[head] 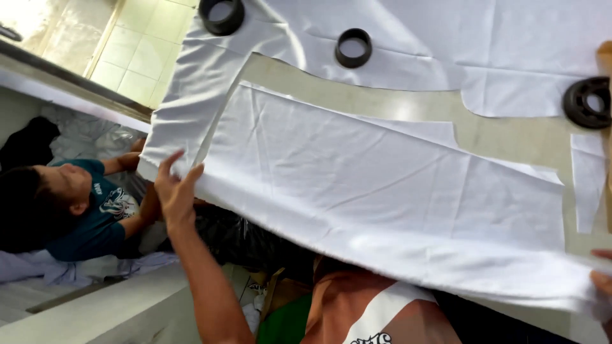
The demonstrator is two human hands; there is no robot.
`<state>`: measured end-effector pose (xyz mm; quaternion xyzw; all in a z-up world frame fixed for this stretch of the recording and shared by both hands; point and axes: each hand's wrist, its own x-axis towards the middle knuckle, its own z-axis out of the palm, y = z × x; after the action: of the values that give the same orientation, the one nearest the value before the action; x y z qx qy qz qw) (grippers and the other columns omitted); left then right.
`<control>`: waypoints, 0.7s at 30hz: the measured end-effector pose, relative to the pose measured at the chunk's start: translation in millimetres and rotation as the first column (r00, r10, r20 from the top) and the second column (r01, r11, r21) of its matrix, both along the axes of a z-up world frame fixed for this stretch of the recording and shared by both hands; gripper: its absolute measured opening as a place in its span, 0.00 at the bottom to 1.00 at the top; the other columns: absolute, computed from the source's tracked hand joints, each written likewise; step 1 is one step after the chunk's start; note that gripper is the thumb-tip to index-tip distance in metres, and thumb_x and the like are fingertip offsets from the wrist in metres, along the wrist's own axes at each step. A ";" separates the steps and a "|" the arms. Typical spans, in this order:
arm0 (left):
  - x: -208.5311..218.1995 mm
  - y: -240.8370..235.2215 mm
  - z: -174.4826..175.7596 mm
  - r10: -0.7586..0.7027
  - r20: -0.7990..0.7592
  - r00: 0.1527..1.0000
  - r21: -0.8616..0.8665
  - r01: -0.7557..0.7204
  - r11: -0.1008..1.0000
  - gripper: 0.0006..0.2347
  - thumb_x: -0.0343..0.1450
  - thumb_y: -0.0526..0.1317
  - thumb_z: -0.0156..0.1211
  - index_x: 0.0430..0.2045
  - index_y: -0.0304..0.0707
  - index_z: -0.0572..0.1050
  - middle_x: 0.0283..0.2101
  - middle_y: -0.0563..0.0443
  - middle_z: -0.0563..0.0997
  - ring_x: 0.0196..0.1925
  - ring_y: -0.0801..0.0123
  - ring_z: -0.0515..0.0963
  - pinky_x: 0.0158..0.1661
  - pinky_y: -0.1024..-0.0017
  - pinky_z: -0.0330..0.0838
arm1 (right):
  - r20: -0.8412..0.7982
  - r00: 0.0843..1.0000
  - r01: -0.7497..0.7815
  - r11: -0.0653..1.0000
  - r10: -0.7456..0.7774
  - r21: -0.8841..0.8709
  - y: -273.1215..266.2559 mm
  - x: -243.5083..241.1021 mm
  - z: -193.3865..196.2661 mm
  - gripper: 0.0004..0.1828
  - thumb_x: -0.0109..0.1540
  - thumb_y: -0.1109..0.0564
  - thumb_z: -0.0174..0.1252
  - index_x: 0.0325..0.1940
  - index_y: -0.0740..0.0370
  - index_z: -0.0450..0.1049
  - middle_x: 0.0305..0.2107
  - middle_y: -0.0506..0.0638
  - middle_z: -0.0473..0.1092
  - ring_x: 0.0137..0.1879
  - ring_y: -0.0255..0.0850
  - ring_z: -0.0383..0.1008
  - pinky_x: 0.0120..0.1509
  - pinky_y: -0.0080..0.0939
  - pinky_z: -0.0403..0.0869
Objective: A person cuts fabric around a paper pattern using scissors, then folds the fabric and marks it with a pencil and ruler.
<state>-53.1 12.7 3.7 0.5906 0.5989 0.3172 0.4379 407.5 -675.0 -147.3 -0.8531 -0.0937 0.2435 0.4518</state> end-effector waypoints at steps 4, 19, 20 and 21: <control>61.2 63.8 -43.8 -0.005 0.222 0.975 0.098 -0.018 0.995 0.20 0.63 0.35 0.75 0.50 0.49 0.79 0.32 0.56 0.78 0.31 0.79 0.75 0.29 0.80 0.71 | 0.038 0.999 -0.034 0.979 0.027 0.199 38.6 60.6 -33.4 0.28 0.78 0.50 0.42 0.82 0.60 0.61 0.54 0.61 0.63 0.49 0.50 0.66 0.47 0.48 0.66; 46.6 50.8 -93.3 0.138 -0.529 0.837 0.180 -0.048 0.983 0.33 0.61 0.69 0.66 0.47 0.41 0.75 0.47 0.43 0.75 0.53 0.51 0.73 0.54 0.45 0.64 | 0.802 0.597 0.485 0.781 0.033 -0.393 72.4 -62.6 -21.5 0.28 0.72 0.37 0.83 0.56 0.63 0.85 0.46 0.48 0.79 0.50 0.50 0.81 0.45 0.54 0.76; 47.9 52.4 -97.8 0.129 -0.530 0.838 0.176 -0.040 0.984 0.33 0.61 0.69 0.66 0.47 0.41 0.75 0.47 0.43 0.75 0.53 0.51 0.73 0.54 0.45 0.64 | 0.801 0.598 0.491 0.776 0.032 -0.397 89.2 -66.8 -10.5 0.28 0.72 0.37 0.83 0.56 0.63 0.85 0.46 0.48 0.79 0.50 0.50 0.81 0.45 0.54 0.76; 48.7 53.9 -102.1 0.094 -0.542 0.835 0.154 -0.011 0.988 0.33 0.61 0.67 0.69 0.46 0.37 0.76 0.48 0.42 0.74 0.57 0.47 0.70 0.58 0.43 0.59 | 0.727 0.685 0.492 0.758 -0.033 -0.429 106.1 -71.3 0.5 0.33 0.65 0.35 0.83 0.54 0.65 0.82 0.50 0.56 0.72 0.54 0.56 0.73 0.43 0.65 0.74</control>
<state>-4.4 66.6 -98.4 0.6700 0.6906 0.1896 0.1953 336.2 -568.9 -146.8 -0.9811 -0.0403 -0.1417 0.1257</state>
